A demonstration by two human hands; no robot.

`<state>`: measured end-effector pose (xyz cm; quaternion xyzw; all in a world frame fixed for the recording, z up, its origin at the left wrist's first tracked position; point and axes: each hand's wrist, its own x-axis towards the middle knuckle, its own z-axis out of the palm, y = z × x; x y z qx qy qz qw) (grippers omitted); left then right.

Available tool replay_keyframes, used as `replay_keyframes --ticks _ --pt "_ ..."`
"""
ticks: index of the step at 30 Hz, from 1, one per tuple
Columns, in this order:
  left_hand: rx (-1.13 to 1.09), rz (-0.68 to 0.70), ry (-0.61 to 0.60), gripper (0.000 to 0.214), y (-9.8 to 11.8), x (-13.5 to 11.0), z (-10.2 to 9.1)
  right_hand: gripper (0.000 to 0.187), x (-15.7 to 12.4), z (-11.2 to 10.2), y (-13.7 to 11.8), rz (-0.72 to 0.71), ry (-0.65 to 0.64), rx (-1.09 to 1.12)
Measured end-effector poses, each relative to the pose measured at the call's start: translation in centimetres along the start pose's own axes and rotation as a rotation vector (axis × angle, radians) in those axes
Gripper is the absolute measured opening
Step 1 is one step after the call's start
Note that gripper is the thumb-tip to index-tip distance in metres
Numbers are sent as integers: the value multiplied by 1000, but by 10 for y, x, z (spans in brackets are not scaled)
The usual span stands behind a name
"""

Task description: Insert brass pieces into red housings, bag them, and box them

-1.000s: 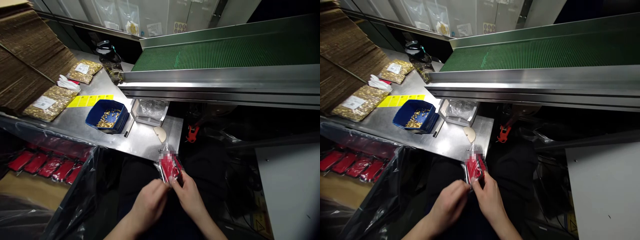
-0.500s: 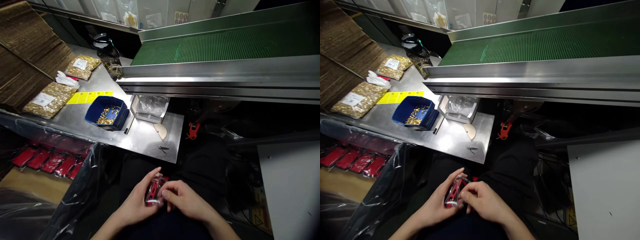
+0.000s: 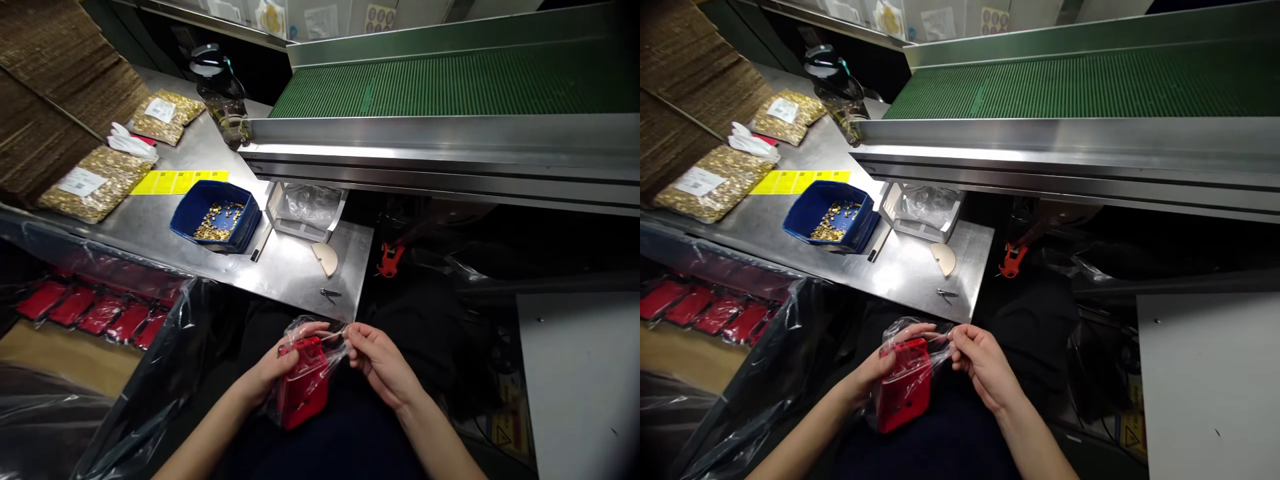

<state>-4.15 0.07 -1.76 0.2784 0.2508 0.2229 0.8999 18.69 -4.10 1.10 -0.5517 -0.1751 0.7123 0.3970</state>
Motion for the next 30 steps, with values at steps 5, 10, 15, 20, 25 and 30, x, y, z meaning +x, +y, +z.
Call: replay_keyframes --ticks 5,10,15,20,25,30 --pt "-335 -273 161 61 -10 1 -7 50 -14 16 2 -210 -193 -298" --pt "-258 -405 168 73 -15 -1 -8 70 -8 23 -5 -432 -179 -897" --pt "-7 -286 57 70 -1 2 2 26 -1 25 -16 -563 -243 -1196" --pt "430 48 163 73 7 -4 21 14 -7 34 -8 -185 -80 -639" --pt "713 242 184 38 -4 -14 30 22 -10 37 10 346 -151 220" --pt "455 139 379 19 -11 -9 22 24 -19 28 7 204 -157 64"
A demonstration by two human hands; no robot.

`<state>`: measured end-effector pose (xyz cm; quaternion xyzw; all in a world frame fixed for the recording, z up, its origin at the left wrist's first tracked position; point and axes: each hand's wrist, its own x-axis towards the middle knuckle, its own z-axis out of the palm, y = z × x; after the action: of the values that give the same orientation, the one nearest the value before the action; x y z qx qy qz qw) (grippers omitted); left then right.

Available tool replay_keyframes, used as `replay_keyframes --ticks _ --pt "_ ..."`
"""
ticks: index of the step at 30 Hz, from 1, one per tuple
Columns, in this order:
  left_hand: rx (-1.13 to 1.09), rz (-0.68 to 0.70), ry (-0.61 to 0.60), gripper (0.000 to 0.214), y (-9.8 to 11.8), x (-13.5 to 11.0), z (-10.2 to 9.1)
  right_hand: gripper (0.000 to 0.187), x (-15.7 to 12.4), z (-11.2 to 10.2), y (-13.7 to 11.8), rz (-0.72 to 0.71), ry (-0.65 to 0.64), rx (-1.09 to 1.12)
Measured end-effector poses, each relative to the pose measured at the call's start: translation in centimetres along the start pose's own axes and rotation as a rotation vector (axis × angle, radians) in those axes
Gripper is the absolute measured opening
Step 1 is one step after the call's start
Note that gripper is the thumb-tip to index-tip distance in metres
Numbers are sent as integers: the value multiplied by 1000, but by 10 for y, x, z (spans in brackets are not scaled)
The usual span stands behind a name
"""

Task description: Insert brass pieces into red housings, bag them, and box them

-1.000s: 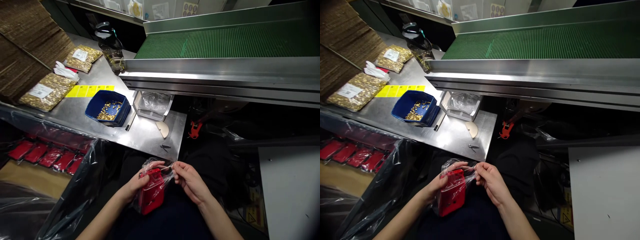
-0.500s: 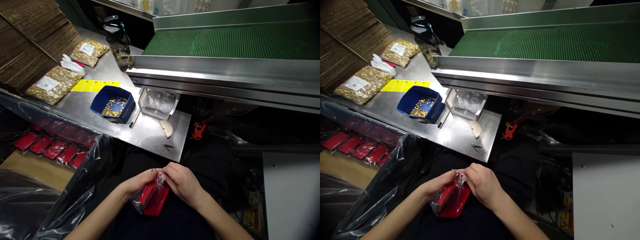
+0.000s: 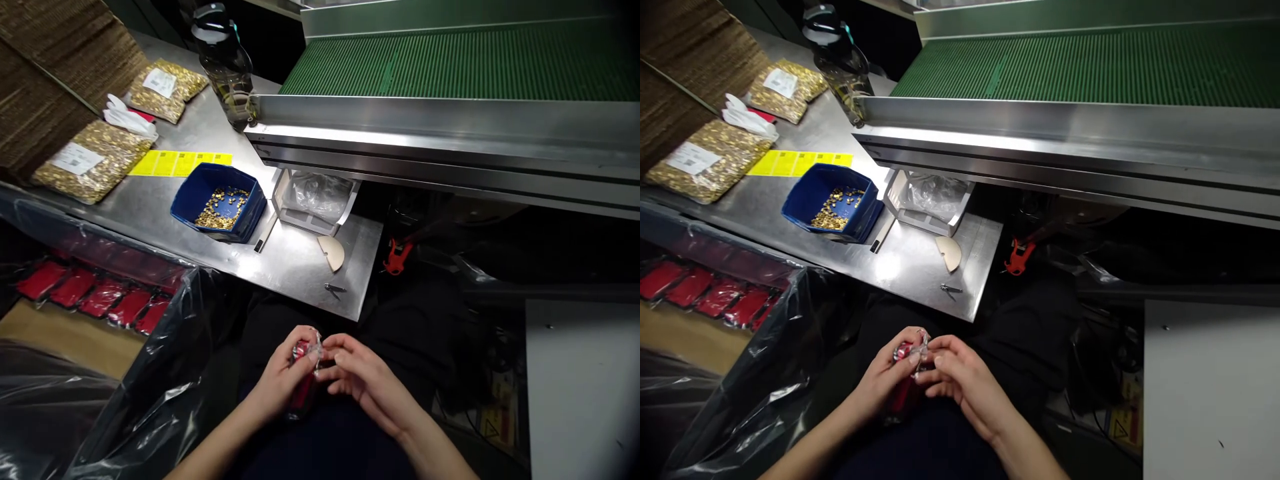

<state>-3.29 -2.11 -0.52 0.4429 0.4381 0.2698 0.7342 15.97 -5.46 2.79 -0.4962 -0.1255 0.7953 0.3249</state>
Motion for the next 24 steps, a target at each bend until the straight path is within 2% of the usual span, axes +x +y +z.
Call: replay_keyframes --ticks 3,4,6,8,10,13,16,19,21,24 --pt "-310 -246 -9 22 -3 7 -4 32 -6 -4 -7 -348 135 -679" --pt "-402 -304 -34 22 -4 9 -5 39 -6 -5 -10 -455 131 -907" --pt "-544 -366 -82 21 -6 12 -4 50 -2 -5 -13 -602 34 -1280" --pt "-653 -377 -114 19 -7 13 -2 49 4 -2 -15 -676 -46 -1529" --pt "-716 -357 -127 17 -8 10 0 35 11 2 -14 -720 -34 -1659" --pt "-720 -314 -147 26 -4 -1 0 32 14 9 -13 -700 58 -1579" --pt "-578 -231 -212 58 -2 -17 -4 27 12 15 -10 -439 112 -1196" --pt "-373 -96 -255 69 -6 -33 -6 36 14 16 -5 -69 -28 -755" --pt "-166 35 -150 68 -8 -39 -7 52 15 16 1 105 -178 -529" --pt "215 231 23 68 6 -45 -16 73 16 18 6 157 -279 -417"
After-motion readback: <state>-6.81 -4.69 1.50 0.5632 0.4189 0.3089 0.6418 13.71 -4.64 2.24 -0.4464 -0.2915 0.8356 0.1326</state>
